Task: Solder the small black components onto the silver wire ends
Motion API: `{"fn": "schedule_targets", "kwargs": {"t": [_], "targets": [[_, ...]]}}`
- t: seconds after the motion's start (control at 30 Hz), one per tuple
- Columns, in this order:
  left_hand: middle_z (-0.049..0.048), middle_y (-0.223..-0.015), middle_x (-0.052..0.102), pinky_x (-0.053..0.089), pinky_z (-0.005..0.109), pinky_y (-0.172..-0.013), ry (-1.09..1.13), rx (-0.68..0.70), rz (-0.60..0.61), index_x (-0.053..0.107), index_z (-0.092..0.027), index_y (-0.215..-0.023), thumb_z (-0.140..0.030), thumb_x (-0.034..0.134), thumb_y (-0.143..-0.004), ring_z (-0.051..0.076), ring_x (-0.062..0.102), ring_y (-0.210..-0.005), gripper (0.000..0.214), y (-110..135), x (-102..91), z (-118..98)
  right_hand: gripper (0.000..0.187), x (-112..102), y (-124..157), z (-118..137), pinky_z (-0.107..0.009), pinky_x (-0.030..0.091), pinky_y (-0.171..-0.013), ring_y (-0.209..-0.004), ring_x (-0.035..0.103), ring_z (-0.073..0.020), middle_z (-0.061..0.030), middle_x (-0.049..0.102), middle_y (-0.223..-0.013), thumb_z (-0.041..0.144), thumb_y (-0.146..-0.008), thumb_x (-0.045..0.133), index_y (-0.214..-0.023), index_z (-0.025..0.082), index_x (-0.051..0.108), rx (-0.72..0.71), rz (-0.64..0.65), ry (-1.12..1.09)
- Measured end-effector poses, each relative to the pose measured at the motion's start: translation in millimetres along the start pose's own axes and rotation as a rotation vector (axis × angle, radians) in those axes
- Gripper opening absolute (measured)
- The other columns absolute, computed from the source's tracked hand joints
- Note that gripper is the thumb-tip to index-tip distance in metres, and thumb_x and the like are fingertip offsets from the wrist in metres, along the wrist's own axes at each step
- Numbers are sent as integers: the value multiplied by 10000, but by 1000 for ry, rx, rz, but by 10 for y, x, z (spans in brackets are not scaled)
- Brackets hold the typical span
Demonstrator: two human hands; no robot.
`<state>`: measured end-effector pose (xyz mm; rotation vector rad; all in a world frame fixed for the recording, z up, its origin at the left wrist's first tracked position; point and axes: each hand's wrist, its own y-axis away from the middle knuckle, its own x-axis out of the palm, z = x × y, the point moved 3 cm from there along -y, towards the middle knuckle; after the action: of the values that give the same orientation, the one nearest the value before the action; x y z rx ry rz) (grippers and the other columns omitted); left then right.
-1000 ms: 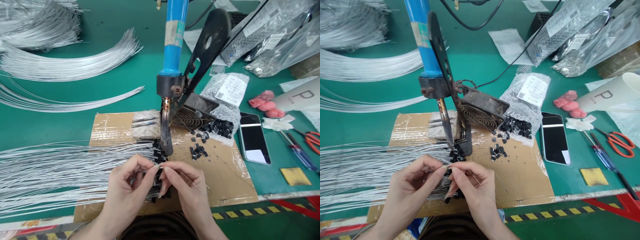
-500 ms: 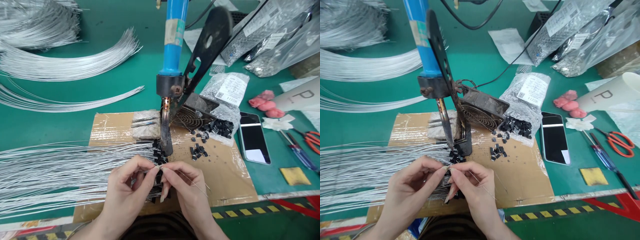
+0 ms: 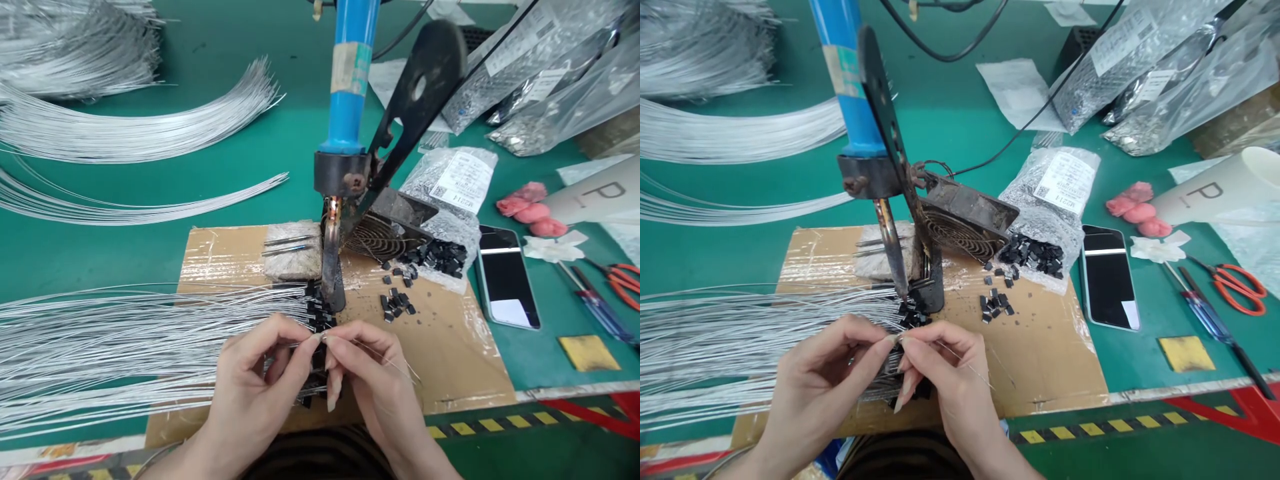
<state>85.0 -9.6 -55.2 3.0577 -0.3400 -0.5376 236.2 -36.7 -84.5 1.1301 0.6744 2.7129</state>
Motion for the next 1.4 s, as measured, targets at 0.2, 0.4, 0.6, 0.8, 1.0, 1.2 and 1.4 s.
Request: {"fn": "schedule_targets", "kwargs": {"t": [0.2, 0.4, 0.6, 0.8, 1.0, 1.2, 1.4], "targets": [[-30, -665, 671, 447, 213, -507, -60, 16, 16, 707, -232, -841, -193, 656, -988, 119, 600, -562, 160, 12, -7, 12, 124, -61, -10, 52, -158, 591, -451, -436, 662, -75, 15, 728, -648, 272, -855, 880, -802, 165, 846, 50, 41, 34], [-36, -682, 692, 446, 209, -507, -76, 46, -21, 700, -238, -863, -181, 657, -991, 113, 614, -565, 146, -5, 14, -8, 132, -50, -5, 23, -162, 600, -464, -438, 669, -77, 11, 736, -666, 307, -858, 881, -852, 177, 862, 35, 11, 26], [-31, -684, 707, 464, 205, -520, -92, 73, -69, 700, -232, -865, -164, 670, -980, 113, 632, -578, 137, 11, 43, 3, 135, -16, 17, -40, -164, 587, -435, -430, 626, -69, 6, 722, -640, 319, -845, 881, -851, 184, 873, 2, -28, -26], [-23, -670, 722, 463, 202, -517, -62, 43, -118, 707, -214, -853, -174, 688, -967, 109, 631, -562, 122, 30, 75, 18, 121, 40, 30, -67, -159, 587, -459, -430, 601, -54, 14, 718, -645, 315, -828, 889, -847, 196, 878, -19, -65, -63], [-23, -676, 704, 468, 214, -560, -1, -58, -136, 713, -216, -825, -207, 696, -965, 116, 625, -602, 141, 24, 90, -4, 119, 67, 26, -78, -174, 603, -466, -435, 615, -63, 10, 733, -666, 324, -820, 896, -854, 212, 882, -26, -87, -50], [-36, -699, 657, 394, 219, -522, -30, -107, -98, 707, -226, -862, -230, 693, -974, 98, 539, -576, 113, -2, 24, 35, 176, -232, 110, 202, -213, 597, -476, -545, 683, -124, -43, 782, -777, 389, -944, 783, -972, 243, 878, -254, -187, 318], [-9, -819, 737, 426, 209, -556, -13, -125, -77, 739, -241, -931, -246, 693, -976, 112, 622, -672, 64, -9, -11, 65, 65, -724, 193, 580, -272, 538, -572, -619, 626, -143, -19, 729, -782, 280, -899, 823, -933, 225, 827, -734, -502, 1268]]}}
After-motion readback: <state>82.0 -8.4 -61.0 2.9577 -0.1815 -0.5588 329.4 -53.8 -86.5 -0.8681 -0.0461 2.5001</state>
